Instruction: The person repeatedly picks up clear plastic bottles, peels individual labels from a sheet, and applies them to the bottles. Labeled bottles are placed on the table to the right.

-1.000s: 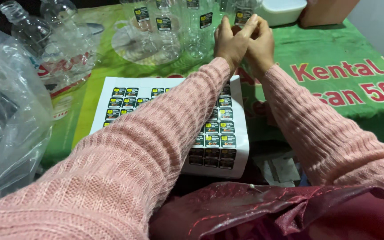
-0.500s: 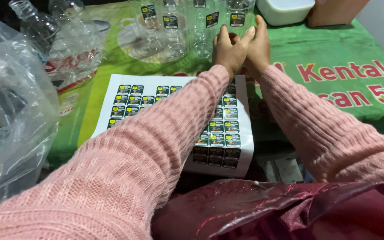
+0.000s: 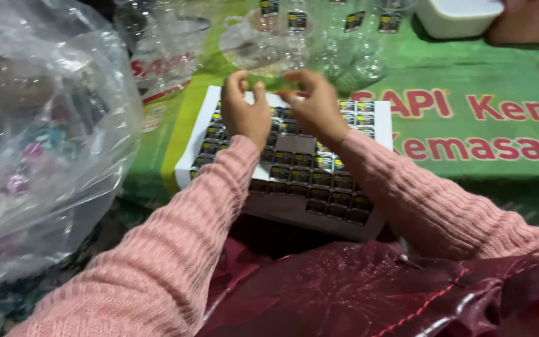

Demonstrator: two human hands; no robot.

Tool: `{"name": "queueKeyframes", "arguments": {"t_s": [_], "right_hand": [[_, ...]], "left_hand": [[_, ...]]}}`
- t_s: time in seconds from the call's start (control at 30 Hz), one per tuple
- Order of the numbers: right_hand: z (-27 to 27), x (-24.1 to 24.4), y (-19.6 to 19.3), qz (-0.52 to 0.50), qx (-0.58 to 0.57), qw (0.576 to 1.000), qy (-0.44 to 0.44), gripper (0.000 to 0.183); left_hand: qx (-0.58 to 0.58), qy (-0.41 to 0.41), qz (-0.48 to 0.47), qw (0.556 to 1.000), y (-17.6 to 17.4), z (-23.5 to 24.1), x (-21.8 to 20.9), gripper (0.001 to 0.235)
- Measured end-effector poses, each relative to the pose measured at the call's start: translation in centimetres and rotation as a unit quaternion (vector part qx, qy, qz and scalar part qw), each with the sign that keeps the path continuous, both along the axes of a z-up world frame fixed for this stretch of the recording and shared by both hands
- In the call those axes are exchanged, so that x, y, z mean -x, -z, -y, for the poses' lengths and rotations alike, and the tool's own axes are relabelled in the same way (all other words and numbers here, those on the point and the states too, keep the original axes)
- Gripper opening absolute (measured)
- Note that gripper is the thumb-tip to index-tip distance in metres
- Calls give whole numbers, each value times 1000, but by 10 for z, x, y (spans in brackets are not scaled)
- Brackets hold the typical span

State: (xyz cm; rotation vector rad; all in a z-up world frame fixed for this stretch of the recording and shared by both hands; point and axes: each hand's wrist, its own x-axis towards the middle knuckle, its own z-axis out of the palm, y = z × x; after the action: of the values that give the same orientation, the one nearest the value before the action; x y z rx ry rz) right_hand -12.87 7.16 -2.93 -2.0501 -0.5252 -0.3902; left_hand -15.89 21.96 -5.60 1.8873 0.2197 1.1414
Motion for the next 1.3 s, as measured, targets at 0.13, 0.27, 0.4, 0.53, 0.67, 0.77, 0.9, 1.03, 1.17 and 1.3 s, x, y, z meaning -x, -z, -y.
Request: {"name": "queueKeyframes", "arguments": {"t_s": [0.13, 0.27, 0.4, 0.53, 0.67, 0.77, 0.9, 1.03, 1.17, 1.3], "right_hand": [[-49, 27, 2, -49, 59, 989, -123, 45], [-77, 38, 12, 37, 128, 973, -188, 53], [-77, 49, 30, 154, 153, 960, -178, 49], [-75, 53, 34, 191, 159, 955, -162, 39], [-77, 53, 31, 177, 133, 961, -165, 35], [-84, 49, 34, 144, 190, 964, -118, 30], [-113, 1, 31, 81, 158, 976, -128, 15], [-158, -42, 43, -17, -2, 994, -108, 26], [-198, -69, 56, -33, -65, 990, -121, 32], [-215, -68, 66, -51, -141, 978, -145, 46]], "left_hand": [[34, -87, -30, 995, 12, -54, 13, 40], [54, -158, -55, 984, 31, -102, 7, 46], [51, -161, -58, 984, 41, -140, -16, 55], [85, -142, -104, 981, 37, -154, -31, 78], [191, -120, -150, 963, 29, -148, -37, 92], [168, -144, -124, 967, 39, -142, -36, 87], [-2, -148, -9, 989, 68, -139, -36, 82], [38, -183, 7, 982, 73, -142, -46, 74], [99, -182, -14, 978, 62, -136, -43, 78], [124, -154, 23, 980, 51, -134, -34, 90]]}}
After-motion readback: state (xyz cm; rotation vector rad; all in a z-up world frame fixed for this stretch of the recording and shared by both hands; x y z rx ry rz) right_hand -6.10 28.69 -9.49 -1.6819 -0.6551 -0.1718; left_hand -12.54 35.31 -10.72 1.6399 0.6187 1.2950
